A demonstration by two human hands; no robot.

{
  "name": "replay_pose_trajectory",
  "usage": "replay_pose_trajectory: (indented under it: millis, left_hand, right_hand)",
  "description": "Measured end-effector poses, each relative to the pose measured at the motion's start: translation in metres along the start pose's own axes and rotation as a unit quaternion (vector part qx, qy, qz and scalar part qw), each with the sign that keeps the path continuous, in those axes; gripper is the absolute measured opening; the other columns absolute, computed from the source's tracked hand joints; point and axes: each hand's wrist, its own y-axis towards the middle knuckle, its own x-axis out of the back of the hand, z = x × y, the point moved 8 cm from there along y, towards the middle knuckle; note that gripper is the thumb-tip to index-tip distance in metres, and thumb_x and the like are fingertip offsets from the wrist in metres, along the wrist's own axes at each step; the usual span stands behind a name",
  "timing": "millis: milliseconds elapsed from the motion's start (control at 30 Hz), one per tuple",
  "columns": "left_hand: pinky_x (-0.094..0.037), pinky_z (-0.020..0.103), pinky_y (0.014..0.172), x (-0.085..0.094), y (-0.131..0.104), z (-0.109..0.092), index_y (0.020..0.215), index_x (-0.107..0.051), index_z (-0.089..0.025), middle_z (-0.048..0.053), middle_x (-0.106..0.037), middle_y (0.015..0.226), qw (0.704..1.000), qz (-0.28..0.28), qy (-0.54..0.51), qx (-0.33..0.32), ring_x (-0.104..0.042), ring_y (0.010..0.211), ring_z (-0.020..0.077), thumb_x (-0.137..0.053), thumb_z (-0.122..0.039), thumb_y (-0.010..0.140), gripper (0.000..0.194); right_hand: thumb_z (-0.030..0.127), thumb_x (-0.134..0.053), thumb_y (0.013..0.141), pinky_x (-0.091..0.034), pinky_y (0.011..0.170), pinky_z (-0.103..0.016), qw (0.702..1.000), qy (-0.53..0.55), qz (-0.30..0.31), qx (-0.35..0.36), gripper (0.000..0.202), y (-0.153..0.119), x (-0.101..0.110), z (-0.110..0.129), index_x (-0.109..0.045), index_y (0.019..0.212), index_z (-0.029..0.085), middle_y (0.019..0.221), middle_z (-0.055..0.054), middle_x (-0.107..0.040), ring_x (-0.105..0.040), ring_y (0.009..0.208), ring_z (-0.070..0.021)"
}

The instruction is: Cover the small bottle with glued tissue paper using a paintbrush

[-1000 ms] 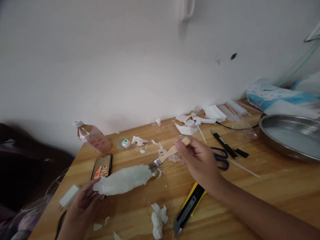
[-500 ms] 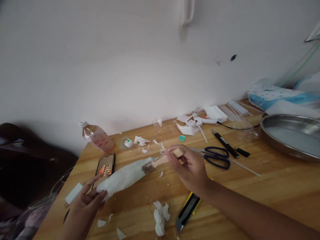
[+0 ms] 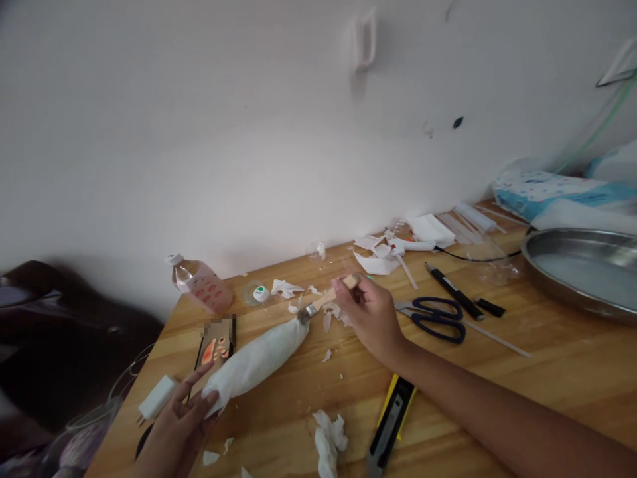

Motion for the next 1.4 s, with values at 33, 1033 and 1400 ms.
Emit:
replay_pose_trajectory:
  millis: [33, 1033, 1400]
  left_hand:
    - [-0.054, 0.022, 0.069, -0.001, -0.001, 0.000, 0.135, -0.049, -0.021, 0.003, -0.075, 0.080, 1.000, -0.003, -0.001, 0.002, -0.070, 0.075, 0.0176, -0.090, -0.030, 0.057, 0.089]
    - [-0.050, 0.016, 0.060, -0.022, -0.022, -0.002, 0.136, -0.046, -0.017, -0.001, -0.074, 0.073, 0.999, -0.024, -0.027, -0.015, -0.066, 0.063, 0.0105, -0.091, -0.027, 0.055, 0.093]
    - [-0.051, 0.019, 0.062, -0.022, -0.024, -0.003, 0.137, -0.046, -0.017, 0.001, -0.073, 0.074, 0.999, -0.033, -0.027, -0.014, -0.066, 0.066, 0.0125, -0.091, -0.027, 0.055, 0.094]
  right_hand:
    - [0.040, -0.058, 0.092, -0.039, 0.049, -0.021, 1.000, -0.015, -0.010, 0.015, 0.022, 0.001, 0.004, 0.009, -0.063, 0.086, 0.020, 0.061, 0.004, -0.051, -0.045, 0.051, -0.0096]
    - [0.017, -0.056, 0.093, -0.054, 0.061, -0.029, 0.860, -0.180, 0.209, 0.430, 0.027, -0.101, -0.047, 0.118, -0.055, 0.119, 0.009, 0.081, -0.004, -0.070, -0.066, 0.067, -0.0158]
    - [0.017, -0.055, 0.092, -0.054, 0.064, -0.023, 0.908, -0.085, 0.200, 0.357, 0.022, -0.097, -0.034, 0.116, -0.056, 0.114, 0.015, 0.078, 0.000, -0.069, -0.063, 0.063, -0.0109]
